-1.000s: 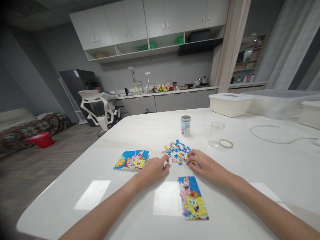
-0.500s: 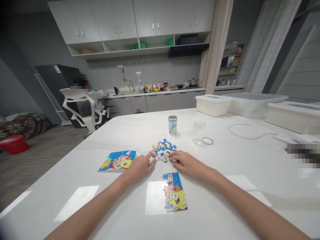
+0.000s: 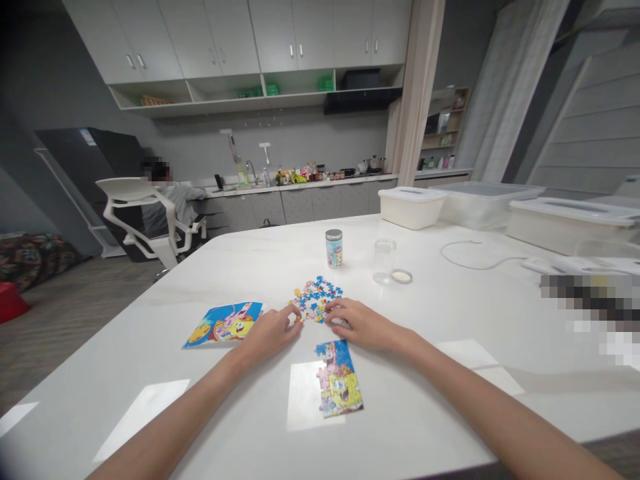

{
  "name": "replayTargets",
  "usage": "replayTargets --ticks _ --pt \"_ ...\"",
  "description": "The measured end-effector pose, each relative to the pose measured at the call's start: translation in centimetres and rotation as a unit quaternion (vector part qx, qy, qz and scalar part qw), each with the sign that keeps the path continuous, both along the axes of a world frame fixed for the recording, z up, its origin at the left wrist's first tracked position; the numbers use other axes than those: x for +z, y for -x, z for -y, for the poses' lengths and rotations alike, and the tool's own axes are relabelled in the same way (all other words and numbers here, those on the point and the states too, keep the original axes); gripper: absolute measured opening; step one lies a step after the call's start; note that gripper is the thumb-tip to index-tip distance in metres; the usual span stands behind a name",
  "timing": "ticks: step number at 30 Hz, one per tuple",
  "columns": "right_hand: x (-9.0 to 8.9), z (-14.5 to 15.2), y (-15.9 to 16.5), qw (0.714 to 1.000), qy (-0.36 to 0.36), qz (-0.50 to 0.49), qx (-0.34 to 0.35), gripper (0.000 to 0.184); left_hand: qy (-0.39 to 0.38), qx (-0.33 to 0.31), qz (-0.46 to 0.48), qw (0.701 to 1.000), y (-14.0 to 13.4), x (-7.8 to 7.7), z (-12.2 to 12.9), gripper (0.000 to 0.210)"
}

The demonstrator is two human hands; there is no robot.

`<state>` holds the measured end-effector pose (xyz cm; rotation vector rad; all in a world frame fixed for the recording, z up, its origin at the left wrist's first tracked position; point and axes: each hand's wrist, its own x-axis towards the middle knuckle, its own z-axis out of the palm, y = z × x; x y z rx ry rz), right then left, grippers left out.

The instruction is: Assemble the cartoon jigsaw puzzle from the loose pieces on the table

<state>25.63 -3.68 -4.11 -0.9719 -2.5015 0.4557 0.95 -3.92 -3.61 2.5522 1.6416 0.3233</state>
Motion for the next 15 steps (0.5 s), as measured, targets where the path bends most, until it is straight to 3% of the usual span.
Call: replayTargets --ticks 15 --pt "-0.15 -0.10 0.16 1.000 -0.002 0.012 -0.011 0.029 0.010 -0.002 0.033 0.999 -0.03 0.58 0.58 0.021"
